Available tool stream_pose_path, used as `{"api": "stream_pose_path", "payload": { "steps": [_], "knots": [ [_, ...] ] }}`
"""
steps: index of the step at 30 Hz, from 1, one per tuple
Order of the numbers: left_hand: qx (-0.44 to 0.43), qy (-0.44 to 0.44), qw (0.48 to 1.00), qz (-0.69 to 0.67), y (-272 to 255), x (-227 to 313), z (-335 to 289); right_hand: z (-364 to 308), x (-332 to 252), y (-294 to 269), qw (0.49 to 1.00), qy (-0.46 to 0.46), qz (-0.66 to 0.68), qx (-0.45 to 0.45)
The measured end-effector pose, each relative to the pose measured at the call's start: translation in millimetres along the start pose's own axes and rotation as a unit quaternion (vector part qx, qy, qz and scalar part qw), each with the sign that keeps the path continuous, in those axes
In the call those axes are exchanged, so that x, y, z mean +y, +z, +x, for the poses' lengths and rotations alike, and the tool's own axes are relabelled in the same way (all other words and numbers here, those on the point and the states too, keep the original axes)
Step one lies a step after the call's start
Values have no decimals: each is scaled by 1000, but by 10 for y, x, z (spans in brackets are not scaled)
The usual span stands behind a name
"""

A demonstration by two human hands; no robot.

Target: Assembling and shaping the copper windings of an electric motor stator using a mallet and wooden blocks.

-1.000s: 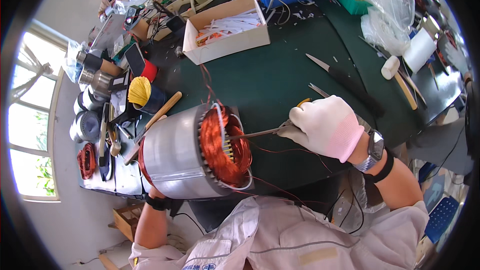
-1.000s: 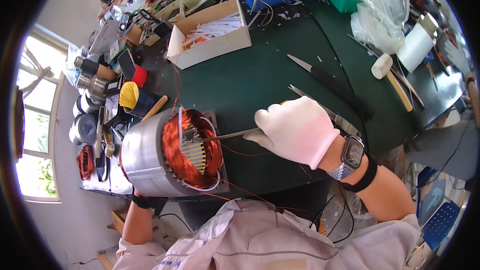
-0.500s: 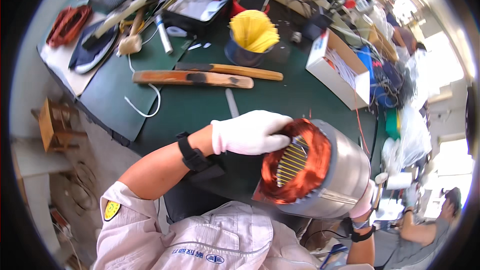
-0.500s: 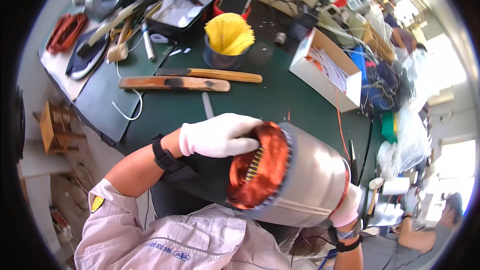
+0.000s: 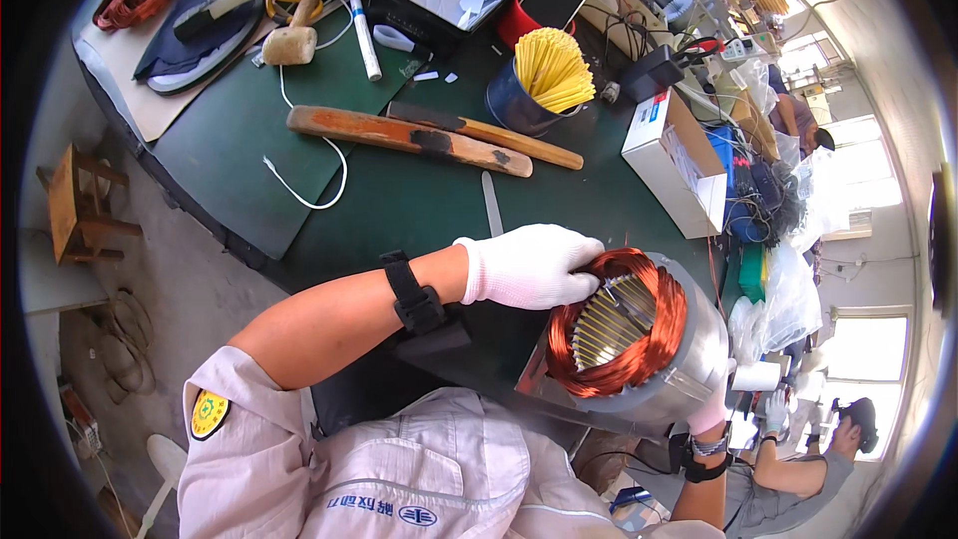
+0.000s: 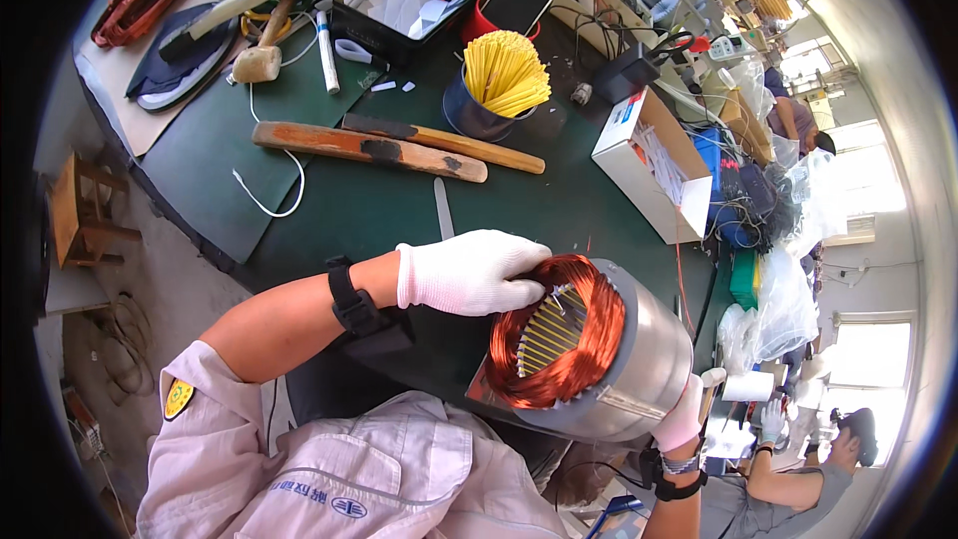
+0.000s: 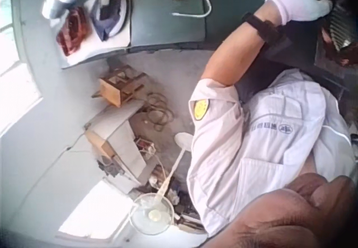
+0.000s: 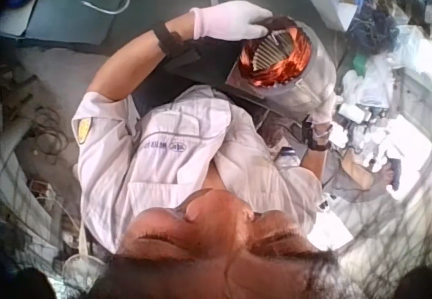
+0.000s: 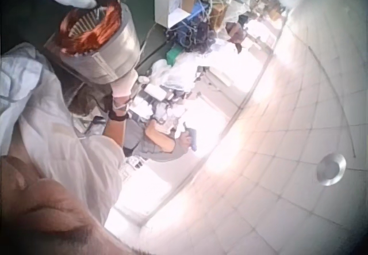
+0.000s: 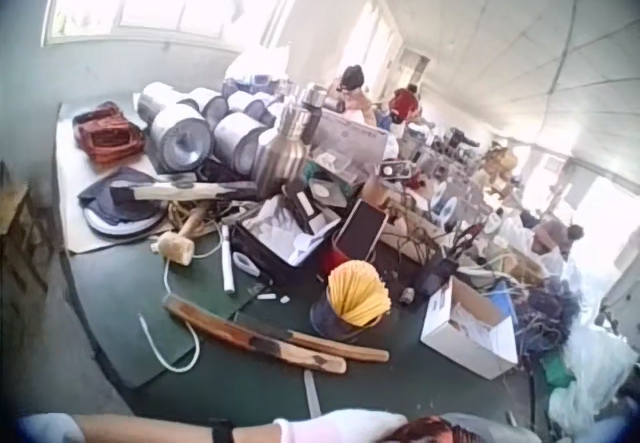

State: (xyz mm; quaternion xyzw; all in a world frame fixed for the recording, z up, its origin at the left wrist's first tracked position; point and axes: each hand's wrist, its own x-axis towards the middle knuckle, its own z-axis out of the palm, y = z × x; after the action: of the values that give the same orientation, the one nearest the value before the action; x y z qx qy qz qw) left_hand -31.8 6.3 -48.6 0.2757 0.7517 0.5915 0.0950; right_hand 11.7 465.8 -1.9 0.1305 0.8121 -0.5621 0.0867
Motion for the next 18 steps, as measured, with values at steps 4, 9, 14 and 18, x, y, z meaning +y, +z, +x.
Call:
{"api": "stream_pose_path", "payload": {
  "steps": [4, 9, 14, 18],
  "knots": [
    [-6, -36, 999, -26, -1, 18, -25, -277, -870, 749, 842, -315, -425, -104],
    [-12, -38, 997, 70, -105, 209, -17, -338, -716, 734, 865, -334, -373, -31],
    [120, -132, 951, 252, -690, 598, 179, -604, -731, 628, 804, -449, -389, 38],
    [225, -118, 837, 486, -970, 229, 641, -706, -622, 448, 806, -473, -348, 72]
  ]
}}
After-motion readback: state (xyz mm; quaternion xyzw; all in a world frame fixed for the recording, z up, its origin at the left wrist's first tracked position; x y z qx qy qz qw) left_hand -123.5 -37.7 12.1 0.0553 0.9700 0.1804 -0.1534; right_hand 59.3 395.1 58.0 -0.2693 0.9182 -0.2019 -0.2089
